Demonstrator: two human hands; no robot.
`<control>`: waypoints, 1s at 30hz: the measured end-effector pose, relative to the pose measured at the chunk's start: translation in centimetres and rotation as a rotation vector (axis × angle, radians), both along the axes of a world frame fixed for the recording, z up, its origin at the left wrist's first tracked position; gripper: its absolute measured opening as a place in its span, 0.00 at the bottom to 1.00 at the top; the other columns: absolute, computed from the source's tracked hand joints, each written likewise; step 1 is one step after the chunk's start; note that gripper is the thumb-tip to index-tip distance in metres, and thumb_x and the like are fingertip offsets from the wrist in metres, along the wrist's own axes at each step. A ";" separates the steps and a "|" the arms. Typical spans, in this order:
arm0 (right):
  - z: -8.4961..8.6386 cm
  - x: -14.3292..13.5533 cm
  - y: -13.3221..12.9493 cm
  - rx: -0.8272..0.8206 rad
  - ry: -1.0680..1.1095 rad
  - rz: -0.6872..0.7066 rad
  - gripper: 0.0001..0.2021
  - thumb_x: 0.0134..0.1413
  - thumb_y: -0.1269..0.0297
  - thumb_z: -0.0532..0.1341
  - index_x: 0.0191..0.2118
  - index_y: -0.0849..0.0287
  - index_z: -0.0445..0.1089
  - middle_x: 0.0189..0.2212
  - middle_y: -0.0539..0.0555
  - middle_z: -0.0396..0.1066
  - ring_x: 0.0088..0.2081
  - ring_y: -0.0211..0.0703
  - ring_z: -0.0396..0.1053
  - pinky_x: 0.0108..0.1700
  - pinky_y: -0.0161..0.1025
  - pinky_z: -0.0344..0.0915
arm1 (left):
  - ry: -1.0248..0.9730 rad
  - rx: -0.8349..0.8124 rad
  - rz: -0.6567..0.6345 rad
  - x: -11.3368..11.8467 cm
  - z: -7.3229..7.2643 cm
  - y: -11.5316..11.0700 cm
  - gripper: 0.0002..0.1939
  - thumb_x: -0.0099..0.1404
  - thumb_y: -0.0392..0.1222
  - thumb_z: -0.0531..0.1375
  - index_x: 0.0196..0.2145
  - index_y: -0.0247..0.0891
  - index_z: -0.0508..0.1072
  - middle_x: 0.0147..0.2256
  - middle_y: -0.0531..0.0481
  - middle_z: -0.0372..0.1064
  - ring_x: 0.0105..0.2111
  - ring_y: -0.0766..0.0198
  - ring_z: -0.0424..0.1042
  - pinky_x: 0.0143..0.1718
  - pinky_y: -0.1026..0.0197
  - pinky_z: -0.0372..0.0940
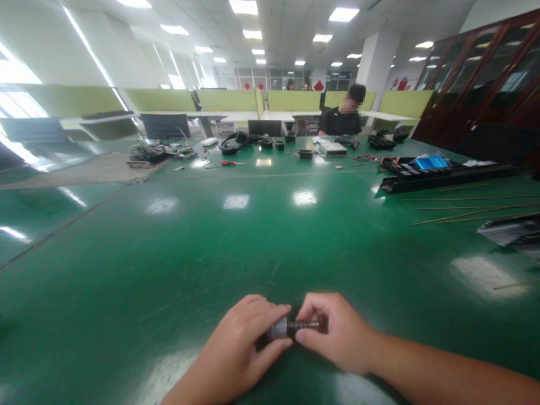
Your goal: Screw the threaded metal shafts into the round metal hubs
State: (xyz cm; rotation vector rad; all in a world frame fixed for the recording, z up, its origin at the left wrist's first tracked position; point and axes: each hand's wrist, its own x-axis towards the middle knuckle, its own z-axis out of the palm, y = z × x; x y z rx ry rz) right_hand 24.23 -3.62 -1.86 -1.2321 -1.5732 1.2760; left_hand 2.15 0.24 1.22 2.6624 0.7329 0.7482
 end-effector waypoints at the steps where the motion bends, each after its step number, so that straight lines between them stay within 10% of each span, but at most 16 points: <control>1: 0.0 0.0 0.0 0.002 0.004 0.002 0.03 0.48 0.70 0.66 0.30 0.60 0.71 0.23 0.46 0.69 0.25 0.36 0.63 0.28 0.32 0.56 | 0.001 -0.003 0.001 0.0 0.0 0.0 0.15 0.70 0.43 0.59 0.53 0.40 0.73 0.42 0.44 0.78 0.42 0.55 0.78 0.48 0.53 0.73; 30: 0.4 -0.1 0.0 -0.022 -0.001 -0.012 0.04 0.48 0.68 0.66 0.30 0.61 0.70 0.22 0.47 0.68 0.24 0.37 0.62 0.27 0.33 0.55 | 0.003 -0.006 -0.017 -0.2 -0.2 0.2 0.15 0.71 0.44 0.58 0.54 0.42 0.71 0.43 0.47 0.78 0.43 0.56 0.76 0.45 0.53 0.72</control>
